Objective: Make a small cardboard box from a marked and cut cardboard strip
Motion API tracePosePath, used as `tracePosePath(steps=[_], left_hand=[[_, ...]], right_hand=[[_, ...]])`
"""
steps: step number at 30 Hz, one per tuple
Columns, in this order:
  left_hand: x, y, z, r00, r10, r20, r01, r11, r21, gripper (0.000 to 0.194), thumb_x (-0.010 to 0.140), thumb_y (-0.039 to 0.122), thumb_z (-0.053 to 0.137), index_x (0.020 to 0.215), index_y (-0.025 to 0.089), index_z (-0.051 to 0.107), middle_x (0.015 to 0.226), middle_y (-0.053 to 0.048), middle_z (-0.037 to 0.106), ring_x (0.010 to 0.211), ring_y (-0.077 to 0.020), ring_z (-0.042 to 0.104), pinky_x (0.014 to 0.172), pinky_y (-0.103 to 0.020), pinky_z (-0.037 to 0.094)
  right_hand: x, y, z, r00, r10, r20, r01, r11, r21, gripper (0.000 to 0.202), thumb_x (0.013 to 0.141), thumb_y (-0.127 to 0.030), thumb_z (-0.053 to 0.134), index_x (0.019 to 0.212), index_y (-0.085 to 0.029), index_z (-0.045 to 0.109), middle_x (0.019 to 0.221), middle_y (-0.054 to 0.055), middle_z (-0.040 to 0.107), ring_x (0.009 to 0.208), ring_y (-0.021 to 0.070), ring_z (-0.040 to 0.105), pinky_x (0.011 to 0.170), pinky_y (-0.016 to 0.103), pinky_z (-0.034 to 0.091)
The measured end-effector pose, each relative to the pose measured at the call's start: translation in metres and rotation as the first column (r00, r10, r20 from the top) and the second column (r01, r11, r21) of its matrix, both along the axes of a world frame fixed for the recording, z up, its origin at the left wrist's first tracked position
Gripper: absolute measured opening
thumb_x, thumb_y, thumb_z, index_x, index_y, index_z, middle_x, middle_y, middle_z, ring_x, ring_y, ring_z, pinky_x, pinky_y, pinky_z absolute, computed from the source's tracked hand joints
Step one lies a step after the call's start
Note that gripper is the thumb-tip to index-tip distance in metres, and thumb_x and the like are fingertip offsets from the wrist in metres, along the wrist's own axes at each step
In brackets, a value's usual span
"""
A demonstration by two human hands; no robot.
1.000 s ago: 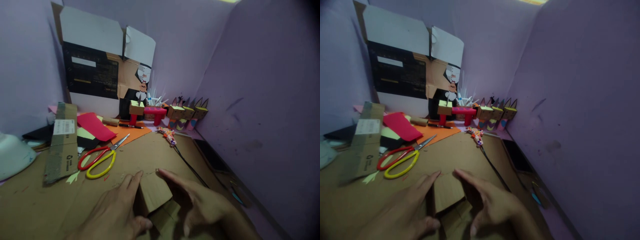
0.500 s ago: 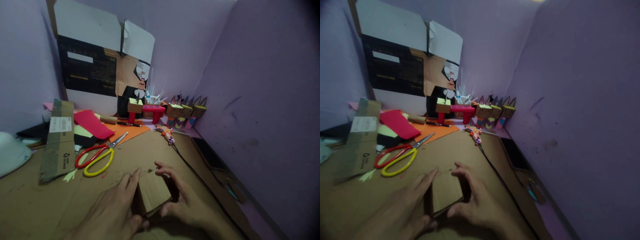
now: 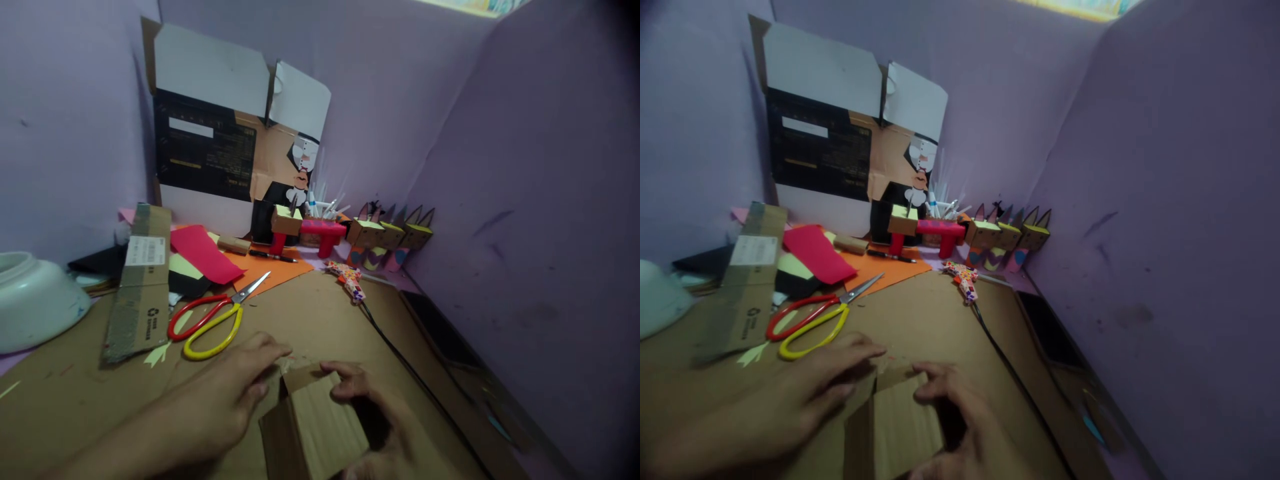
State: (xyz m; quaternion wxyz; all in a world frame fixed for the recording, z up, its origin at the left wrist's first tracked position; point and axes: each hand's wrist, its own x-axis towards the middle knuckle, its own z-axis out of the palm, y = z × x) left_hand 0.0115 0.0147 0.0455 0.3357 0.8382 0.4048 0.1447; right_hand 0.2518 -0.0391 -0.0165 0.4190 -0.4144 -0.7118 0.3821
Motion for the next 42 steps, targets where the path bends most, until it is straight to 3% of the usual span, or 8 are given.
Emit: tracePosePath(steps=[10, 17, 22, 26, 30, 34, 38, 42], left_hand=[[0.016, 0.012, -0.003, 0.939, -0.3, -0.169, 0.325, 0.934, 0.148, 0.055, 0.072, 0.007, 0.048, 0.117, 0.039, 0.052, 0.1, 0.001, 0.058, 0.083, -0.0184, 0.059, 0.068, -0.026, 0.043], [0.019, 0.01, -0.012, 0.972, -0.23, -0.043, 0.234, 0.967, 0.103, 0.031, 0.083, 0.009, 0.04, 0.095, 0.022, 0.065, 0.087, -0.003, 0.062, 0.08, -0.0145, 0.059, 0.069, -0.022, 0.042], [0.024, 0.009, -0.009, 0.98, -0.193, 0.038, 0.192, 0.981, 0.041, 0.029, 0.085, 0.011, 0.039, 0.089, 0.02, 0.066, 0.084, -0.003, 0.064, 0.078, -0.0136, 0.059, 0.072, -0.021, 0.044], [0.017, 0.005, -0.011, 0.983, -0.166, 0.072, 0.166, 0.986, 0.011, 0.035, 0.086, 0.015, 0.036, 0.106, 0.024, 0.062, 0.101, -0.002, 0.065, 0.095, -0.015, 0.058, 0.084, -0.024, 0.045], [0.002, -0.002, -0.012, 0.998, -0.007, 0.056, 0.011, 0.998, -0.061, 0.038, 0.087, 0.037, 0.039, 0.122, 0.03, 0.053, 0.128, 0.0, 0.054, 0.12, -0.0231, 0.045, 0.101, -0.037, 0.036], [0.004, -0.012, -0.003, 1.0, -0.028, -0.012, 0.026, 0.994, -0.104, 0.076, 0.068, 0.044, 0.064, 0.136, 0.031, 0.034, 0.141, -0.003, 0.04, 0.127, -0.0321, 0.036, 0.103, -0.046, 0.033], [0.019, -0.02, 0.002, 0.998, 0.033, -0.062, -0.038, 0.996, -0.086, 0.088, 0.06, 0.03, 0.068, 0.139, 0.024, 0.029, 0.141, -0.01, 0.038, 0.128, -0.0348, 0.033, 0.103, -0.049, 0.031], [0.021, -0.013, -0.003, 0.998, 0.067, 0.013, -0.064, 0.989, -0.132, 0.074, 0.071, 0.035, 0.057, 0.138, 0.024, 0.028, 0.139, -0.01, 0.04, 0.125, -0.0318, 0.037, 0.102, -0.05, 0.03]], right_hand=[[-0.002, 0.001, -0.001, 0.998, 0.069, 0.01, -0.07, 0.971, 0.229, 0.046, 0.068, -0.058, 0.063, 0.107, -0.034, 0.057, 0.115, 0.01, 0.06, 0.105, 0.0318, 0.055, 0.087, 0.044, 0.043], [-0.001, 0.005, -0.009, 0.998, 0.057, 0.032, -0.065, 0.939, 0.339, 0.055, 0.058, -0.056, 0.072, 0.105, -0.032, 0.057, 0.113, 0.011, 0.062, 0.096, 0.0306, 0.058, 0.081, 0.041, 0.045], [-0.002, 0.001, -0.01, 0.997, -0.034, 0.068, 0.007, 0.932, 0.362, 0.052, 0.058, -0.059, 0.071, 0.096, -0.026, 0.06, 0.126, 0.012, 0.054, 0.099, 0.0286, 0.059, 0.083, 0.036, 0.048], [-0.005, -0.002, -0.011, 0.981, -0.153, 0.117, 0.103, 0.93, 0.352, 0.047, 0.06, -0.05, 0.074, 0.095, -0.022, 0.058, 0.125, 0.015, 0.054, 0.101, 0.0283, 0.06, 0.083, 0.033, 0.049], [-0.008, -0.003, -0.006, 0.962, -0.224, 0.154, 0.165, 0.931, 0.326, 0.028, 0.072, -0.023, 0.063, 0.098, -0.023, 0.051, 0.122, 0.014, 0.057, 0.107, 0.0254, 0.058, 0.084, 0.031, 0.049], [-0.012, -0.003, -0.009, 0.953, -0.208, 0.22, 0.139, 0.946, 0.292, 0.041, 0.074, -0.012, 0.051, 0.112, -0.024, 0.04, 0.133, 0.014, 0.046, 0.122, 0.0242, 0.045, 0.093, 0.036, 0.043], [-0.014, -0.002, -0.011, 0.951, -0.17, 0.257, 0.111, 0.967, 0.231, 0.047, 0.079, -0.012, 0.048, 0.121, -0.024, 0.031, 0.14, 0.012, 0.036, 0.128, 0.0214, 0.036, 0.102, 0.037, 0.033], [-0.014, 0.008, 0.007, 0.982, -0.05, 0.181, 0.05, 0.999, 0.005, 0.055, 0.082, -0.037, 0.054, 0.129, -0.022, 0.028, 0.134, 0.01, 0.041, 0.125, 0.0234, 0.038, 0.102, 0.037, 0.033]])
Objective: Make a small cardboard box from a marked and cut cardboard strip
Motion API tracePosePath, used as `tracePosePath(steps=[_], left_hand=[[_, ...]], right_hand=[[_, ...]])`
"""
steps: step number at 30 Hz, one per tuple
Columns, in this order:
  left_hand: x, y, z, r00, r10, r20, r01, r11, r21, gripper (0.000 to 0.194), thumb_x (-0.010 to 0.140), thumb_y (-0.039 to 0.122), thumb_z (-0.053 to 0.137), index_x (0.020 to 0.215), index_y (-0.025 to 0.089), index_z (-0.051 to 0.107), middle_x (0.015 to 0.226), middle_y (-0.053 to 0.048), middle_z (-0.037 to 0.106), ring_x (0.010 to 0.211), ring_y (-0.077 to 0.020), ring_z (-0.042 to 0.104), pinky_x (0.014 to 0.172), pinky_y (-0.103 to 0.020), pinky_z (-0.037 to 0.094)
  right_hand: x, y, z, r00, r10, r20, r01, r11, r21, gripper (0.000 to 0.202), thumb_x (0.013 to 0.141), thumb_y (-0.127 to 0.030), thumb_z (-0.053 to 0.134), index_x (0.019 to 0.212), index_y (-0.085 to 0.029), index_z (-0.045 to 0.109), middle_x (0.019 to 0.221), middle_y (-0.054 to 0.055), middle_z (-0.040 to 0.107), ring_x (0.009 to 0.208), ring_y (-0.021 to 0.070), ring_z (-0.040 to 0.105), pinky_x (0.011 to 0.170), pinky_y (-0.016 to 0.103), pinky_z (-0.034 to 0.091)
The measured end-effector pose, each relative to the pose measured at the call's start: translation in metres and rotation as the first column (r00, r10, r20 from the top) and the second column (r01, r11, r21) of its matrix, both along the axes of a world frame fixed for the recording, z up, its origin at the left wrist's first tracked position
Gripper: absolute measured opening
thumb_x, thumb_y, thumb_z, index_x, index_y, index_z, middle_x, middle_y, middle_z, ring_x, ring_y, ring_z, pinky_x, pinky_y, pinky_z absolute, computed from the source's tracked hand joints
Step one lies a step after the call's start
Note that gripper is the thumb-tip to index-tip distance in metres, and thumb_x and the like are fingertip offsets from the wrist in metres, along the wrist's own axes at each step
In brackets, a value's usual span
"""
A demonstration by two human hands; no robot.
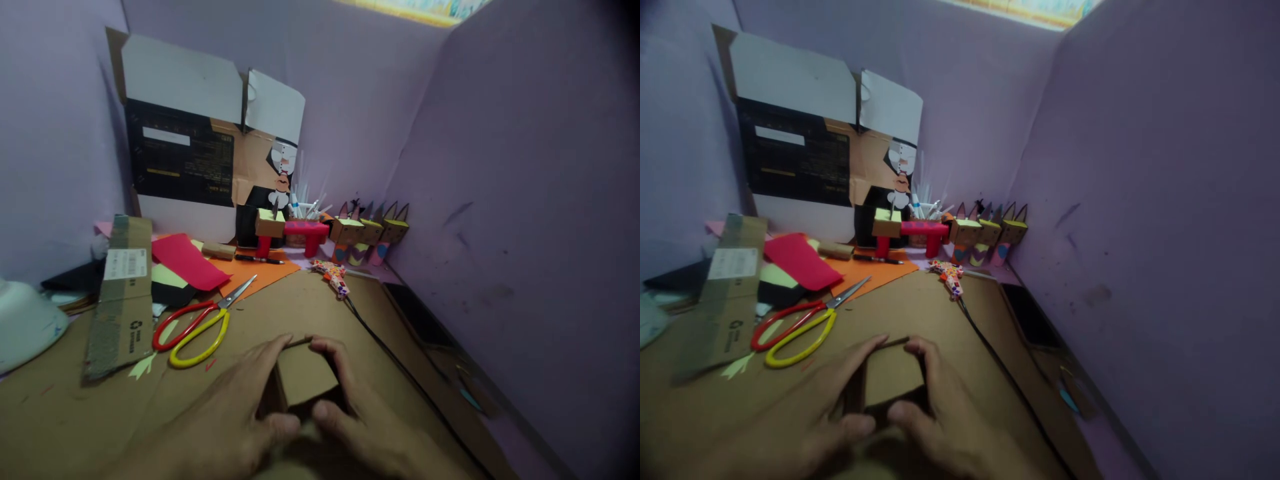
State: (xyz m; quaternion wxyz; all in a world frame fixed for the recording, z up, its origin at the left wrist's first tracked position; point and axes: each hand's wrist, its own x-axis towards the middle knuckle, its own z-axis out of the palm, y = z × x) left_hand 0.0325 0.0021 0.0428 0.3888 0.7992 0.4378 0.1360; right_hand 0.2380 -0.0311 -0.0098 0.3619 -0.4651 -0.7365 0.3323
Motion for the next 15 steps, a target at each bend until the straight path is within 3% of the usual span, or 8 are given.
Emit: tracePosePath(steps=[4, 7, 11, 15], left_hand=[[-0.003, 0.022, -0.002, 0.989, 0.021, 0.147, -0.012, 0.998, -0.064, 0.074, 0.07, 0.043, 0.058, 0.135, 0.022, 0.031, 0.117, -0.009, 0.056, 0.094, -0.0256, 0.057, 0.08, -0.039, 0.047], [-0.002, 0.032, -0.006, 0.98, 0.045, 0.193, -0.039, 0.999, -0.035, 0.078, 0.065, 0.041, 0.062, 0.134, 0.018, 0.033, 0.098, -0.006, 0.062, 0.08, -0.0223, 0.058, 0.07, -0.034, 0.048], [0.0, 0.028, -0.016, 0.972, 0.064, 0.225, -0.079, 0.995, 0.055, 0.074, 0.068, 0.04, 0.062, 0.134, 0.021, 0.034, 0.12, -0.008, 0.056, 0.104, -0.0263, 0.054, 0.088, -0.038, 0.044], [0.0, 0.022, -0.021, 0.966, 0.063, 0.252, -0.094, 0.989, 0.111, 0.073, 0.071, 0.041, 0.061, 0.135, 0.024, 0.031, 0.131, -0.008, 0.048, 0.115, -0.0263, 0.048, 0.095, -0.039, 0.042]], right_hand=[[-0.007, 0.023, 0.013, 0.983, -0.031, -0.182, 0.014, 0.996, -0.091, 0.046, 0.086, -0.052, 0.042, 0.121, -0.024, 0.037, 0.121, 0.007, 0.05, 0.11, 0.0233, 0.049, 0.091, 0.036, 0.041], [-0.015, 0.033, 0.009, 0.947, -0.074, -0.313, 0.041, 0.993, -0.11, 0.048, 0.084, -0.055, 0.044, 0.121, -0.025, 0.036, 0.12, 0.007, 0.05, 0.109, 0.0226, 0.05, 0.091, 0.036, 0.041], [-0.018, 0.03, 0.003, 0.926, -0.079, -0.368, 0.034, 0.991, -0.128, 0.069, 0.081, -0.058, 0.047, 0.136, -0.025, 0.022, 0.137, 0.009, 0.036, 0.126, 0.0241, 0.035, 0.103, 0.039, 0.031], [-0.014, 0.026, 0.004, 0.952, -0.045, -0.304, 0.045, 0.999, -0.008, 0.071, 0.079, -0.06, 0.048, 0.137, -0.024, 0.027, 0.144, 0.008, 0.029, 0.132, 0.0242, 0.028, 0.108, 0.039, 0.023]])
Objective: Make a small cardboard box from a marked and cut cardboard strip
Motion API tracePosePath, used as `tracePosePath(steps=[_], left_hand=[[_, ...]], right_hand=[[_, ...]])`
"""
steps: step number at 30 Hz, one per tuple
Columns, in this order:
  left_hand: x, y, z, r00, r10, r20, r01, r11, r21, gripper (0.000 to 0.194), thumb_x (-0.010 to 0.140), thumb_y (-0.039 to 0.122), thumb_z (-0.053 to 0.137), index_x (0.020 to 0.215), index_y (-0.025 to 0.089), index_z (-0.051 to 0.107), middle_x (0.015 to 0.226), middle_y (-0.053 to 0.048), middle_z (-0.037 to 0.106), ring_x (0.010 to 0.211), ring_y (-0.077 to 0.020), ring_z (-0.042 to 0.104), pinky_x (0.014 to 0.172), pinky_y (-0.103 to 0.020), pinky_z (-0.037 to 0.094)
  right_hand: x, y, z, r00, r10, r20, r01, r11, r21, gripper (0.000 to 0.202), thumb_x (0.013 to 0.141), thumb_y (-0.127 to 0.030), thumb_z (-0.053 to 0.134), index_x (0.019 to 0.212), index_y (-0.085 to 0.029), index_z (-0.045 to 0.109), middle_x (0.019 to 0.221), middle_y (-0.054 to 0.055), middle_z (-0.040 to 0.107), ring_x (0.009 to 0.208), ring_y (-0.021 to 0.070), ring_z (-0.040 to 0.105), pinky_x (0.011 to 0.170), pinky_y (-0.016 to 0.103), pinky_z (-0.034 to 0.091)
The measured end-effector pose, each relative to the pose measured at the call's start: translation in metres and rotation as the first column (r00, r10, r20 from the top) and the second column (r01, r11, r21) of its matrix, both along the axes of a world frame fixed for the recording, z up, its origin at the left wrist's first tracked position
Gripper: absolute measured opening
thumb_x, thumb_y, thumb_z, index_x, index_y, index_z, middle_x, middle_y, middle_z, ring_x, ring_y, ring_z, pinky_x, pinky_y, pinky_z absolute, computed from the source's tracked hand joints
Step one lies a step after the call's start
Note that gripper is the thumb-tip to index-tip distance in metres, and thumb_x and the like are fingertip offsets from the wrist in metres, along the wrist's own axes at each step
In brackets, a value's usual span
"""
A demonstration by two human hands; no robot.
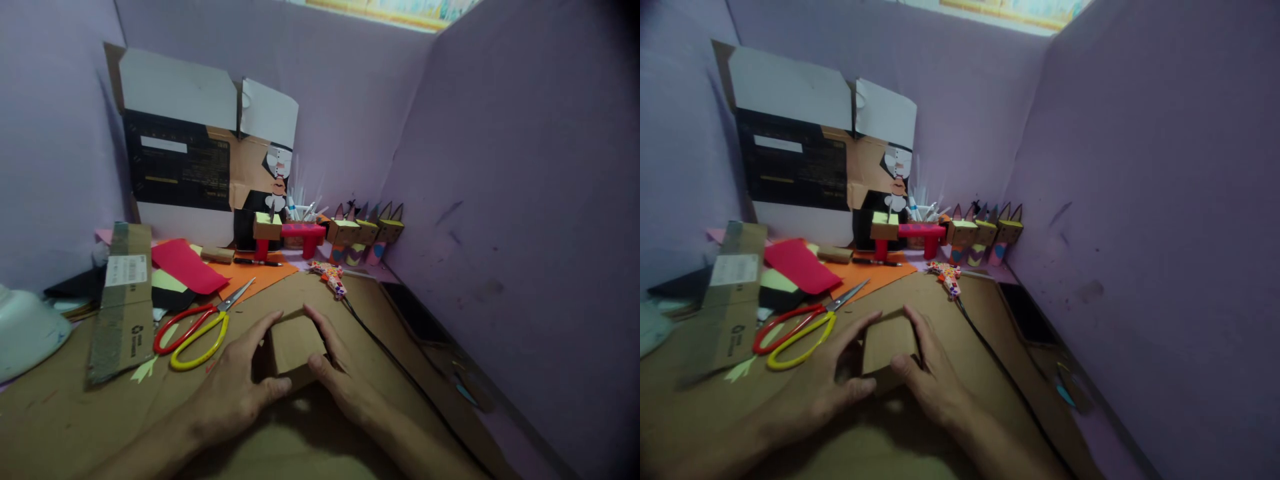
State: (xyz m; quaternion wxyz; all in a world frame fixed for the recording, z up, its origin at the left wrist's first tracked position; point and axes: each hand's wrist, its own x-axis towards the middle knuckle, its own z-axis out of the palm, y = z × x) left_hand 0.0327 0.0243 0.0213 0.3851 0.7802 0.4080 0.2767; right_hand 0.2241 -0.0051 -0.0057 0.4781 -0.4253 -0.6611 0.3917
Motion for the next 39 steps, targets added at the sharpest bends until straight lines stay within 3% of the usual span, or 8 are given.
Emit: tracePosePath(steps=[5, 9, 12, 15, 19, 27, 32, 39], left_hand=[[-0.003, 0.004, 0.0, 0.996, 0.022, -0.083, -0.012, 0.993, 0.116, 0.07, 0.072, 0.036, 0.063, 0.134, 0.024, 0.032, 0.134, -0.008, 0.044, 0.12, -0.0273, 0.044, 0.1, -0.044, 0.037], [-0.005, 0.011, 0.003, 0.999, 0.03, -0.023, -0.028, 0.997, 0.076, 0.07, 0.073, 0.037, 0.062, 0.133, 0.022, 0.032, 0.133, -0.01, 0.046, 0.114, -0.0281, 0.05, 0.095, -0.044, 0.041], [-0.007, 0.015, 0.007, 0.995, 0.036, 0.096, -0.031, 0.998, -0.054, 0.071, 0.074, 0.039, 0.061, 0.134, 0.019, 0.029, 0.126, -0.012, 0.052, 0.105, -0.0273, 0.057, 0.086, -0.041, 0.048], [-0.008, 0.018, 0.007, 0.989, 0.055, 0.135, -0.042, 0.995, -0.095, 0.073, 0.072, 0.043, 0.062, 0.133, 0.017, 0.031, 0.124, -0.014, 0.054, 0.105, -0.0292, 0.058, 0.087, -0.042, 0.048], [-0.008, 0.02, 0.006, 0.987, 0.077, 0.143, -0.062, 0.992, -0.107, 0.074, 0.07, 0.041, 0.064, 0.132, 0.015, 0.033, 0.125, -0.015, 0.054, 0.109, -0.0303, 0.055, 0.09, -0.043, 0.047], [-0.005, 0.02, 0.001, 0.982, 0.125, 0.142, -0.115, 0.99, -0.077, 0.073, 0.073, 0.039, 0.064, 0.134, 0.017, 0.031, 0.127, -0.014, 0.053, 0.111, -0.0284, 0.054, 0.094, -0.044, 0.044], [-0.003, 0.021, 0.0, 0.986, 0.133, 0.103, -0.129, 0.991, -0.042, 0.074, 0.07, 0.04, 0.065, 0.133, 0.015, 0.035, 0.127, -0.016, 0.052, 0.115, -0.0321, 0.05, 0.092, -0.045, 0.045], [-0.007, 0.023, 0.005, 0.989, 0.067, 0.132, -0.046, 0.987, -0.156, 0.077, 0.072, 0.045, 0.061, 0.136, 0.014, 0.03, 0.123, -0.016, 0.055, 0.104, -0.0302, 0.058, 0.085, -0.044, 0.049]], right_hand=[[0.001, 0.007, -0.006, 0.978, -0.036, 0.207, 0.015, 0.994, 0.104, 0.096, 0.064, -0.045, 0.073, 0.14, -0.022, 0.019, 0.143, 0.012, 0.029, 0.132, 0.0271, 0.026, 0.108, 0.042, 0.025], [0.002, 0.008, -0.008, 0.973, -0.131, 0.19, 0.107, 0.986, 0.128, 0.094, 0.065, -0.039, 0.073, 0.139, -0.021, 0.018, 0.142, 0.013, 0.03, 0.13, 0.0275, 0.03, 0.106, 0.044, 0.027], [0.002, 0.004, -0.001, 0.948, -0.29, 0.134, 0.281, 0.956, 0.082, 0.069, 0.068, -0.037, 0.069, 0.126, -0.021, 0.037, 0.129, 0.011, 0.046, 0.116, 0.0266, 0.045, 0.095, 0.042, 0.039], [0.001, 0.002, 0.007, 0.902, -0.418, 0.104, 0.405, 0.906, 0.126, 0.024, 0.07, -0.032, 0.065, 0.089, -0.02, 0.055, 0.09, 0.005, 0.06, 0.081, 0.0192, 0.056, 0.072, 0.032, 0.047], [-0.002, 0.002, 0.01, 0.906, -0.415, 0.088, 0.403, 0.907, 0.122, 0.008, 0.071, -0.026, 0.062, 0.071, -0.018, 0.062, 0.066, 0.0, 0.059, 0.051, 0.0104, 0.047, 0.05, 0.023, 0.04], [-0.004, 0.005, 0.002, 0.913, -0.4, 0.08, 0.394, 0.915, 0.085, 0.02, 0.068, -0.022, 0.068, 0.087, -0.02, 0.071, 0.071, 0.001, 0.063, 0.052, 0.0107, 0.05, 0.05, 0.023, 0.043], [-0.005, 0.005, -0.001, 0.911, -0.405, 0.081, 0.399, 0.913, 0.082, 0.009, 0.067, -0.018, 0.068, 0.076, -0.02, 0.071, 0.069, 0.0, 0.062, 0.054, 0.0109, 0.051, 0.051, 0.022, 0.042], [-0.002, 0.004, 0.006, 0.912, -0.402, 0.077, 0.399, 0.915, 0.051, 0.002, 0.067, -0.019, 0.067, 0.066, -0.019, 0.069, 0.066, 0.0, 0.061, 0.051, 0.0104, 0.048, 0.049, 0.022, 0.039]])
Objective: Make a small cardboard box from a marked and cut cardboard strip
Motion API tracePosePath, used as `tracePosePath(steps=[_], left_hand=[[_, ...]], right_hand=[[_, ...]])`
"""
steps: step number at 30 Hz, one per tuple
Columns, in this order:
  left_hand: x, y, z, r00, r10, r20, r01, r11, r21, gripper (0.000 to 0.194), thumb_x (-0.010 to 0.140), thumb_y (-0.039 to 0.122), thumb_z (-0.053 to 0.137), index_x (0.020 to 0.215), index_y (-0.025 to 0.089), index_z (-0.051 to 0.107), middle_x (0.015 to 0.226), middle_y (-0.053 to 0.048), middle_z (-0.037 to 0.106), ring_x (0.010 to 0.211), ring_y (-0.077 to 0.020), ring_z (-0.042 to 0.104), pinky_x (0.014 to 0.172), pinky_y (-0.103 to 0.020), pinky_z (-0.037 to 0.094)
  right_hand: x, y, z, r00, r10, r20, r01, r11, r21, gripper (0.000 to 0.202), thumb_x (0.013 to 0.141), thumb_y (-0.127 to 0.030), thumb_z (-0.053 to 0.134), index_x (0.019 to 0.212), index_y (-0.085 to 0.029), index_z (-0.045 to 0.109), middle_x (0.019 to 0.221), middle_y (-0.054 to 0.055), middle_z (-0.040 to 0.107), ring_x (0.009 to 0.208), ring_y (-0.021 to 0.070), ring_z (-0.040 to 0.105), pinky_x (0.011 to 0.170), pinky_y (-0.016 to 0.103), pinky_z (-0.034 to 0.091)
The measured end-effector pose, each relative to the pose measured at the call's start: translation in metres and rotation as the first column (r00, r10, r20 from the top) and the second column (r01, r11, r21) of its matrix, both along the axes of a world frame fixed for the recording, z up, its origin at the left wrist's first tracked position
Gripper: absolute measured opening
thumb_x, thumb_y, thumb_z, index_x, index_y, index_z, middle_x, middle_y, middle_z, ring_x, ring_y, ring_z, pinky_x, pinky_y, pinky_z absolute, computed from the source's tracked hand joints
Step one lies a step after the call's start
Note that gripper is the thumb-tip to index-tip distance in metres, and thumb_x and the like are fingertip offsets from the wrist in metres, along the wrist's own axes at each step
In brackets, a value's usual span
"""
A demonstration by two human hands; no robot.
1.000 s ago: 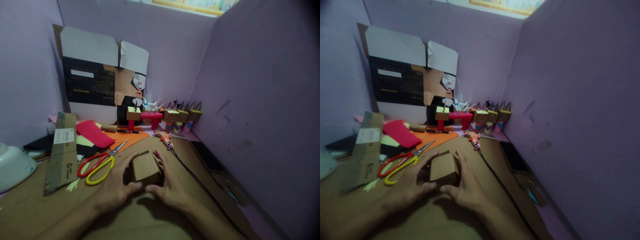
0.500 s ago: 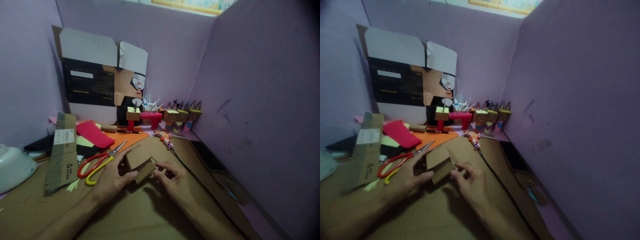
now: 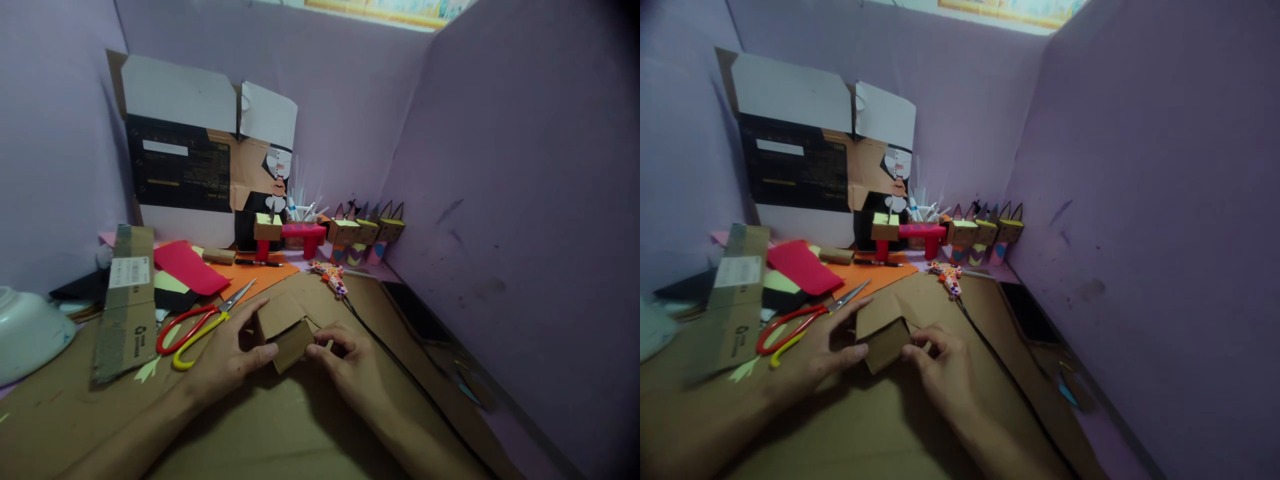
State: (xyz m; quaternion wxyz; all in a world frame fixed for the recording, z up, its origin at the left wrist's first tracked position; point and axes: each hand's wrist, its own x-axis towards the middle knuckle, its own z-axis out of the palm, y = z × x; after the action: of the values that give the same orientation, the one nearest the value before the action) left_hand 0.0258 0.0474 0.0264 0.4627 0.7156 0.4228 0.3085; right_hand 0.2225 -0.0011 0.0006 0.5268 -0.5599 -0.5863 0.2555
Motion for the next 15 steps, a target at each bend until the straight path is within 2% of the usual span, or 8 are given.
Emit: tracePosePath(steps=[3, 7, 11, 15], left_hand=[[-0.003, 0.003, 0.001, 0.999, -0.029, 0.027, 0.029, 0.999, 0.013, 0.079, 0.071, 0.046, 0.062, 0.136, 0.014, 0.03, 0.133, -0.016, 0.047, 0.115, -0.0311, 0.051, 0.09, -0.045, 0.046], [-0.008, 0.003, 0.001, 0.998, -0.013, -0.06, 0.022, 0.987, 0.16, 0.081, 0.068, 0.047, 0.066, 0.136, 0.016, 0.034, 0.141, -0.014, 0.038, 0.128, -0.0319, 0.035, 0.103, -0.048, 0.032], [-0.009, -0.001, 0.003, 0.982, -0.009, -0.19, 0.048, 0.978, 0.201, 0.075, 0.072, 0.046, 0.062, 0.137, 0.02, 0.033, 0.139, -0.011, 0.041, 0.125, -0.0291, 0.039, 0.103, -0.047, 0.031], [-0.003, -0.007, 0.003, 0.961, -0.013, -0.277, 0.089, 0.961, 0.262, 0.064, 0.075, 0.037, 0.059, 0.134, 0.023, 0.039, 0.134, -0.008, 0.048, 0.122, -0.0269, 0.043, 0.102, -0.045, 0.033]], right_hand=[[0.002, 0.002, 0.003, 0.998, 0.026, -0.064, -0.026, 1.0, -0.002, 0.004, 0.066, -0.022, 0.066, 0.064, -0.02, 0.07, 0.064, 0.001, 0.063, 0.057, 0.0131, 0.052, 0.052, 0.024, 0.041], [0.002, 0.003, 0.003, 0.991, 0.041, -0.131, -0.047, 0.998, -0.039, 0.008, 0.064, -0.026, 0.067, 0.061, -0.019, 0.07, 0.062, 0.001, 0.062, 0.052, 0.0121, 0.05, 0.047, 0.023, 0.039], [0.001, 0.002, -0.002, 0.985, 0.021, -0.169, -0.053, 0.98, -0.19, 0.017, 0.065, -0.031, 0.064, 0.066, -0.015, 0.07, 0.064, 0.002, 0.062, 0.04, 0.008, 0.044, 0.039, 0.021, 0.036], [0.002, 0.0, -0.01, 0.996, 0.037, -0.079, -0.059, 0.957, -0.286, 0.018, 0.069, -0.029, 0.06, 0.068, -0.015, 0.071, 0.06, 0.002, 0.064, 0.04, 0.0087, 0.045, 0.04, 0.021, 0.036]])
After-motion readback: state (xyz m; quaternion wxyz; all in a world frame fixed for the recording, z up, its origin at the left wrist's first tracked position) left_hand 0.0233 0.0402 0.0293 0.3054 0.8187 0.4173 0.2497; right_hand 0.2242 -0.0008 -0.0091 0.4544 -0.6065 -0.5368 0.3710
